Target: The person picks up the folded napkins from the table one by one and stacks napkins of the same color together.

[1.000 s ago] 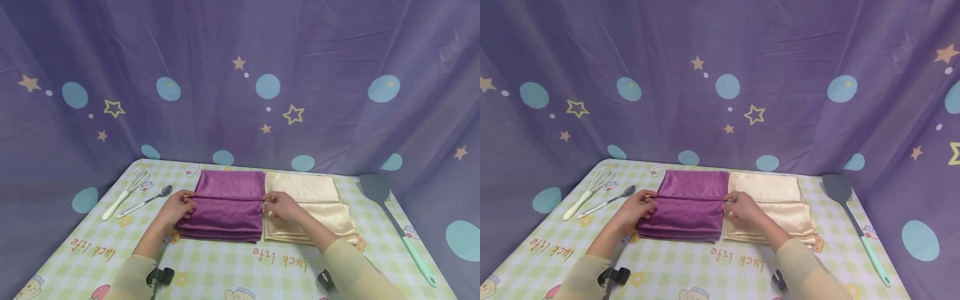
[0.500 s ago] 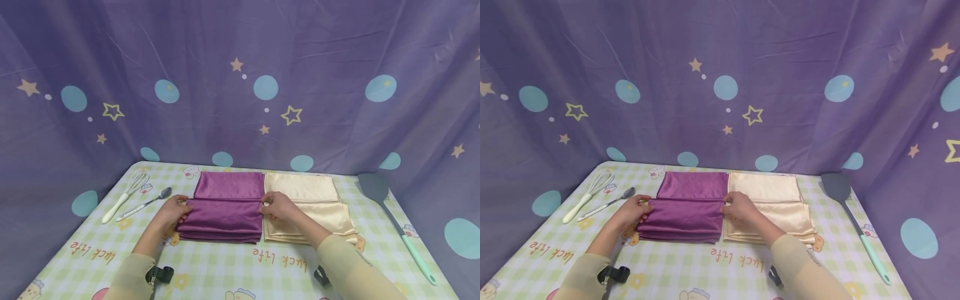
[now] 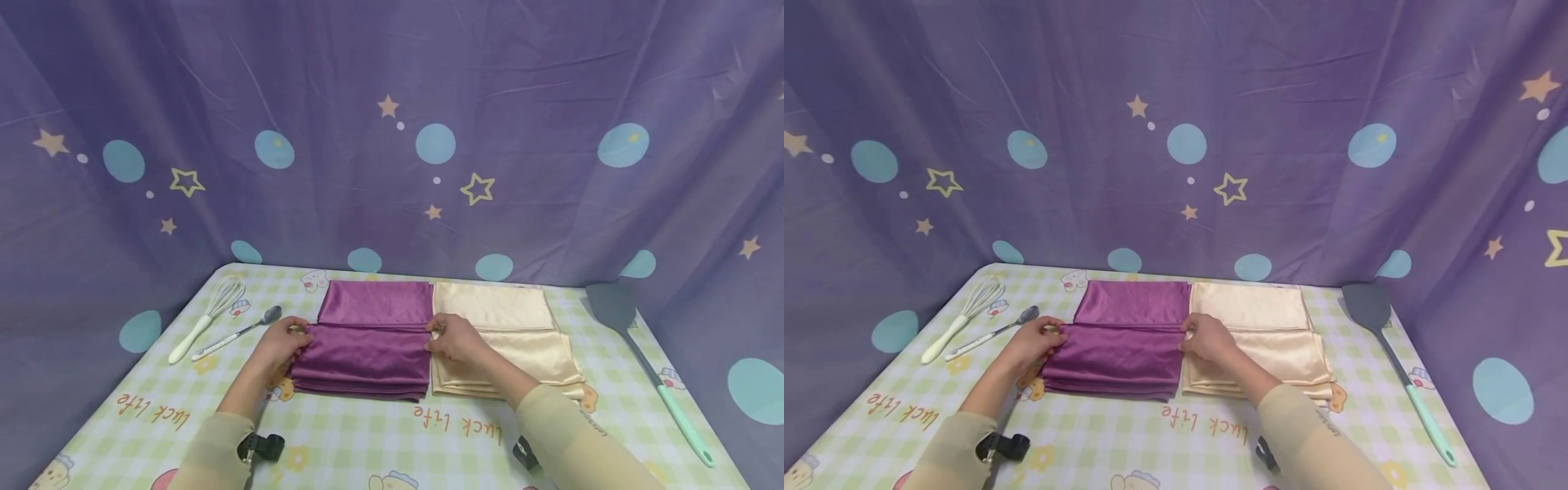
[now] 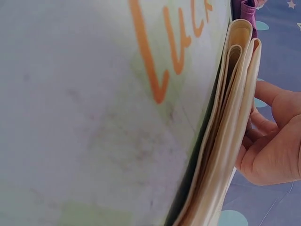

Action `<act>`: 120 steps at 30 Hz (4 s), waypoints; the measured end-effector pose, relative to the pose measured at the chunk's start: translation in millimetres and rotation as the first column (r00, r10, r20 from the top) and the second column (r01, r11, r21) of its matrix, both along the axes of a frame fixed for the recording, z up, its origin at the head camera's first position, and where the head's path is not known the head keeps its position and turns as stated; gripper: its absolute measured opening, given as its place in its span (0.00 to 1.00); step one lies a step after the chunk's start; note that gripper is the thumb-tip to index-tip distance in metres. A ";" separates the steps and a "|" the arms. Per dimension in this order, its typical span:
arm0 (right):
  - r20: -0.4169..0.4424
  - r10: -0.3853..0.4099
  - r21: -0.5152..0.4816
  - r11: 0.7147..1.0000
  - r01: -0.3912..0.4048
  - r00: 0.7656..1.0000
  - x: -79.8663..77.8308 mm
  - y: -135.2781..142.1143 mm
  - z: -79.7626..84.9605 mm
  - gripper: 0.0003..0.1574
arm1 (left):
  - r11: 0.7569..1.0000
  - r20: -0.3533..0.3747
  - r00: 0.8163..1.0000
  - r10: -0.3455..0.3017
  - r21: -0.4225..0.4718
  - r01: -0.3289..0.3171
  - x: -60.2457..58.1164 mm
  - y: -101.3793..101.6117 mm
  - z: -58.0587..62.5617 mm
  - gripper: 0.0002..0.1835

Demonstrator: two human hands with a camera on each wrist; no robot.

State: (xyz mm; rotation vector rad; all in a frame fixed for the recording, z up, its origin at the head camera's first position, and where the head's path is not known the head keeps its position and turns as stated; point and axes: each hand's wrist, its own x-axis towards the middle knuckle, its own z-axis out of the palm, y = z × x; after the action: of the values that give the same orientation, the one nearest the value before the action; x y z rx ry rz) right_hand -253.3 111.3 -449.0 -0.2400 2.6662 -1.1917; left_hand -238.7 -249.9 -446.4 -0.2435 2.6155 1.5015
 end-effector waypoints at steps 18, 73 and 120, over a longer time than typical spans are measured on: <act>-0.168 0.048 0.089 0.995 -0.034 0.985 7.9 -5.7 -4.0 0.13 | 0.998 -0.055 0.996 -0.063 -0.011 0.063 -1.3 -4.3 -4.8 0.22; 0.205 -0.001 -0.629 0.766 0.133 0.979 10.0 -4.0 -5.7 0.28 | 0.995 -0.072 0.997 -0.038 0.089 0.044 11.2 6.7 8.1 0.19; 0.287 -0.031 -0.653 0.725 0.219 0.957 -49.8 3.8 19.4 0.31 | 0.974 -0.047 0.985 0.169 0.160 -0.159 -45.8 21.7 13.3 0.26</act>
State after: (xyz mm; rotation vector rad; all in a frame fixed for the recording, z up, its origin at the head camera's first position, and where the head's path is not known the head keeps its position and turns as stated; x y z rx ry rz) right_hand -303.1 115.1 -429.6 0.0009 1.9366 -2.0600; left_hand -284.5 -228.2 -433.2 -0.4139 2.5606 1.7837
